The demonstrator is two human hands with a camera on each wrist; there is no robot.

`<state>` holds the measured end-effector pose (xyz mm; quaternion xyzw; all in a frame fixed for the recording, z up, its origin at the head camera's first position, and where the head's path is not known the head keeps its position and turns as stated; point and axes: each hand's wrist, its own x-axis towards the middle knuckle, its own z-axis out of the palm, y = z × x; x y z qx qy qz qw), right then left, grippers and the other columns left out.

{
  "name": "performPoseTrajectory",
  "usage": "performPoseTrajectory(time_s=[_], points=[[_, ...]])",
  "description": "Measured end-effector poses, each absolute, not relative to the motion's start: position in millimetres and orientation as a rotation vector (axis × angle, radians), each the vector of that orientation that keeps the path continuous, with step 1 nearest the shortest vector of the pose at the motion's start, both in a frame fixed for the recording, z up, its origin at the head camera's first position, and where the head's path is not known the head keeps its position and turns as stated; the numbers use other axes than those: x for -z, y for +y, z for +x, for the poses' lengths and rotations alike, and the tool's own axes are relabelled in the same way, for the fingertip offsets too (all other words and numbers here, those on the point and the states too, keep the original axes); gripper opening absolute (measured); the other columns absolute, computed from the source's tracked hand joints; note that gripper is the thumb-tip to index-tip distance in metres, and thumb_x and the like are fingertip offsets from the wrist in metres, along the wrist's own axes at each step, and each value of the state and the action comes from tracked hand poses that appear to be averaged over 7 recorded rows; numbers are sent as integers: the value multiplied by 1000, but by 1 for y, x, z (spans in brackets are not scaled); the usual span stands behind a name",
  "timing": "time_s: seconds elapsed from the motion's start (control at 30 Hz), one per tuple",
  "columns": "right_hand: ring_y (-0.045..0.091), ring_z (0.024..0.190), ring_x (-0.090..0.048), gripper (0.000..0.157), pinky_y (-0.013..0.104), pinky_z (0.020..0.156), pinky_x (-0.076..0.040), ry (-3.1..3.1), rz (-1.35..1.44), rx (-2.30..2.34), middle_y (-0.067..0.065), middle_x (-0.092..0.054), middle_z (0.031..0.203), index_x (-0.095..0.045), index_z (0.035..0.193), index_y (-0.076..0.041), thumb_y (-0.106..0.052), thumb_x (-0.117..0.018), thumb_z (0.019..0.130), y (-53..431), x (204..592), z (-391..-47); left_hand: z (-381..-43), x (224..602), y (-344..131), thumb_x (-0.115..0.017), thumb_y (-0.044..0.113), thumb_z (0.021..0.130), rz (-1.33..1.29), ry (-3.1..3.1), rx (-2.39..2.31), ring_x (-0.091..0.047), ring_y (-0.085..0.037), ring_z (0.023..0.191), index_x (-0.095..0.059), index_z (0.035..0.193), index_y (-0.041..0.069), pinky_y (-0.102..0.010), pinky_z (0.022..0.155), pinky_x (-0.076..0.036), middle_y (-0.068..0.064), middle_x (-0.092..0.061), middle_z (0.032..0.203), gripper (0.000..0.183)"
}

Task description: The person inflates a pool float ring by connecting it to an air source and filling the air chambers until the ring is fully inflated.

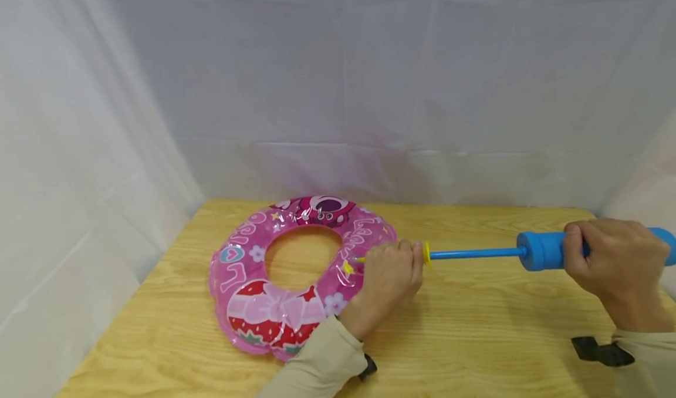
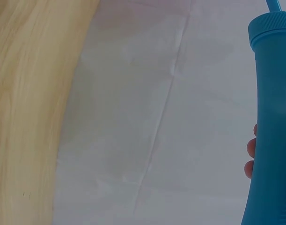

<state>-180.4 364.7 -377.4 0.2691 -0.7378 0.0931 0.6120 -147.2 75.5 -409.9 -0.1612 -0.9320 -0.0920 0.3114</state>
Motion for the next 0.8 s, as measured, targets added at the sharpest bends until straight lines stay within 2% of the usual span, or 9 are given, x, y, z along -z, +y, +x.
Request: performPoseTrajectory(time_s=[0.17,0.4,0.63,0.8], points=[[16,42,-11,47,34,45,-7,-1710,626,-218,2,-19,48,-26,49,-14,-25,-31,95,358,379,-186,-147,412,77,-42,28,102,-393,-2474,239,-40,-11,48,-51,66,13,-20,45,-31,4,-40,56,40],[17,40,-14,46,32,43,-8,-1699,648,-209,6,-23,44,-28,47,-13,-21,-32,92,348,382,-195,-151,411,80,-41,28,102,-387,-2465,228,-42,-12,47,-51,65,12,-22,44,-34,3,-41,55,41],[16,41,-13,45,31,45,-6,-1674,660,-285,2,-20,44,-25,47,-15,-22,-34,91,331,381,-195,-152,411,81,-40,27,102,-377,-2466,196,-39,-11,44,-49,64,13,-21,41,-31,4,-39,53,42],[18,37,-18,45,30,42,-9,-1699,669,-265,4,-27,43,-28,47,-15,-23,-34,91,323,384,-200,-153,413,83,-40,27,102,-374,-2464,178,-39,-11,44,-47,62,14,-22,40,-31,4,-37,53,42]])
